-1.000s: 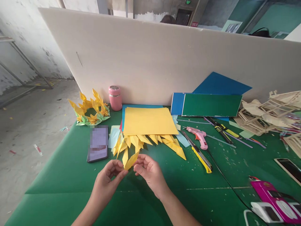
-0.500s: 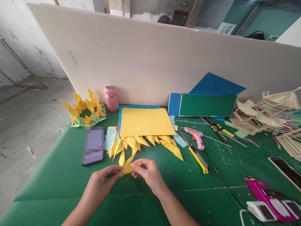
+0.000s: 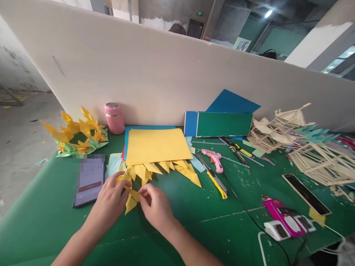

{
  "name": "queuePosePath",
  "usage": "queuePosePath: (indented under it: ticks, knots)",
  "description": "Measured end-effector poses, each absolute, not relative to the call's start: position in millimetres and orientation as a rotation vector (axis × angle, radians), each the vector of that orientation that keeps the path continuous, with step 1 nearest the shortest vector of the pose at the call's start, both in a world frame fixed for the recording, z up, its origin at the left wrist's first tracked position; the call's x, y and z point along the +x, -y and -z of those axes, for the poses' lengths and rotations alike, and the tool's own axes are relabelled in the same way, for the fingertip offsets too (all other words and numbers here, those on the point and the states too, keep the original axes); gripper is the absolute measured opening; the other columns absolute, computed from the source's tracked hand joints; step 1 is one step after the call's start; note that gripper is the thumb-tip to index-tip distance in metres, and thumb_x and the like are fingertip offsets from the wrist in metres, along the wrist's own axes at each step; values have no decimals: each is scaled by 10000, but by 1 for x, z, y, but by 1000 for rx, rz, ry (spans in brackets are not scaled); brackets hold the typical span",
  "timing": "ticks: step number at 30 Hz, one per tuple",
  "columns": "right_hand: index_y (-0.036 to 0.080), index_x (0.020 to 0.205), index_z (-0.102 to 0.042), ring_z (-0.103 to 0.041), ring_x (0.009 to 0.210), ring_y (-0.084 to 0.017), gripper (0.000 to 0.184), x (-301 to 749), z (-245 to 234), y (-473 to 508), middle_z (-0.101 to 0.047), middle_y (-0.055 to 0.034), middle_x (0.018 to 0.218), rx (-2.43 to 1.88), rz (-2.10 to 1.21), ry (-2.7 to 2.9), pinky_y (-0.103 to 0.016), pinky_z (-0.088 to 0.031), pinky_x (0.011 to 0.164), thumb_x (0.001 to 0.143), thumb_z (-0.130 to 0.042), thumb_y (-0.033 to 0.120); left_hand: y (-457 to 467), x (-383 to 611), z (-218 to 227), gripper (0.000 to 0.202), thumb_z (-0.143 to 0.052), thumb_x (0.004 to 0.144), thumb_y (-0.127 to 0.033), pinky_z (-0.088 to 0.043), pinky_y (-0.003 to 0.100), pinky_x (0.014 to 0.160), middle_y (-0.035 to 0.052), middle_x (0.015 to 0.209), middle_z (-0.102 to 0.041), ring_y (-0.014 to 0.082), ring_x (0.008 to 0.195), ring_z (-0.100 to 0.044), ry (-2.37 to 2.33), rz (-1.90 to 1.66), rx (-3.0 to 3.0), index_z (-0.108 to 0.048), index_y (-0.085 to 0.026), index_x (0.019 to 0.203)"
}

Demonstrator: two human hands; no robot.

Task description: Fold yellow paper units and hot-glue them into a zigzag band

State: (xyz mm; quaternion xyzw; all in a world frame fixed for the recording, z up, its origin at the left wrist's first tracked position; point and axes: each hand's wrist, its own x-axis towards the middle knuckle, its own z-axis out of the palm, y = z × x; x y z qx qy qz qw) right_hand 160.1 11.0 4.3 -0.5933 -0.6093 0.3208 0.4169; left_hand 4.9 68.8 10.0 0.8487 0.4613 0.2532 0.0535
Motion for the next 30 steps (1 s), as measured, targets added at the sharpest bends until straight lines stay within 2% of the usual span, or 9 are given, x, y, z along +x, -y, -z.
queuePosePath:
  ticks: [3, 6, 11, 14, 17, 20, 24, 27, 30]
  knots:
    - [198, 850, -598, -596, 679, -172, 149, 160, -3, -12, -651, -9, 693, -1531, -662, 1645, -254, -444, 603, 806, -503, 93, -71, 2, 2, 366, -301, 920, -391, -514, 460, 858, 163, 1148, -554, 303, 1062, -585, -1437, -781, 2623, -599, -180, 940]
    - [199, 839, -599, -584, 735, -188, 159, 159, 0, -12, -648, -23, 735, -1550, -539, 1726, -273, -447, 639, 798, -515, 71, -70, 0, 9, 395, -273, 942, -357, -515, 434, 878, 168, 1145, -574, 290, 1079, -583, -1418, -801, 2683, -588, -144, 1051]
    - [193, 881, -608, -585, 798, -193, 192, 157, 6, -10, -641, -42, 850, -1531, -492, 1772, -285, -465, 674, 779, -542, 45, -69, -2, 9, 409, -227, 967, -277, -521, 419, 880, 147, 1022, -639, 285, 1091, -580, -1300, -796, 2800, -612, -138, 958]
    - [193, 879, -614, -591, 803, -192, 161, 154, 7, -9, -642, -41, 846, -1527, -497, 1821, -287, -473, 688, 808, -548, 64, -67, -1, 7, 414, -271, 976, -392, -532, 416, 865, 156, 1048, -617, 282, 1041, -602, -1345, -846, 2743, -580, -121, 1030]
    - [183, 802, -615, -587, 762, -184, 129, 151, 6, -8, -633, -42, 795, -1500, -483, 1886, -284, -477, 666, 850, -527, 101, -63, 3, 7, 493, -314, 949, -518, -542, 420, 836, 169, 1092, -577, 286, 1017, -605, -1429, -907, 2683, -511, -110, 1141]
    - [182, 769, -627, -584, 739, -175, 198, 156, 2, -9, -636, -45, 771, -1443, -437, 1863, -282, -482, 662, 886, -478, 125, -58, 7, 10, 510, -303, 944, -542, -539, 439, 828, 188, 1142, -535, 296, 1035, -586, -1434, -943, 2708, -468, -123, 1182]
    - [201, 884, -654, -596, 816, -185, 216, 195, -3, -14, -659, -54, 847, -1460, -269, 1709, -307, -499, 727, 894, -444, 154, -59, 8, 14, 472, -306, 954, -500, -529, 461, 825, 232, 1207, -496, 291, 984, -592, -1405, -962, 2796, -480, -110, 1155]
    - [190, 994, -650, -581, 957, -232, 229, 239, 0, -17, -641, -99, 973, -1643, 9, 1587, -383, -496, 832, 905, -442, 225, -63, 6, 12, 384, -334, 960, -419, -512, 461, 845, 203, 1176, -551, 296, 1001, -578, -1360, -929, 2869, -531, -124, 1108]
    - [192, 1136, -626, -541, 1088, -271, 319, 271, 7, -18, -581, -137, 1149, -1811, 183, 1579, -431, -481, 885, 931, -426, 333, -67, 5, 8, 329, -364, 951, -342, -489, 464, 878, 170, 1136, -610, 304, 1024, -566, -1330, -875, 2904, -582, -132, 1078]
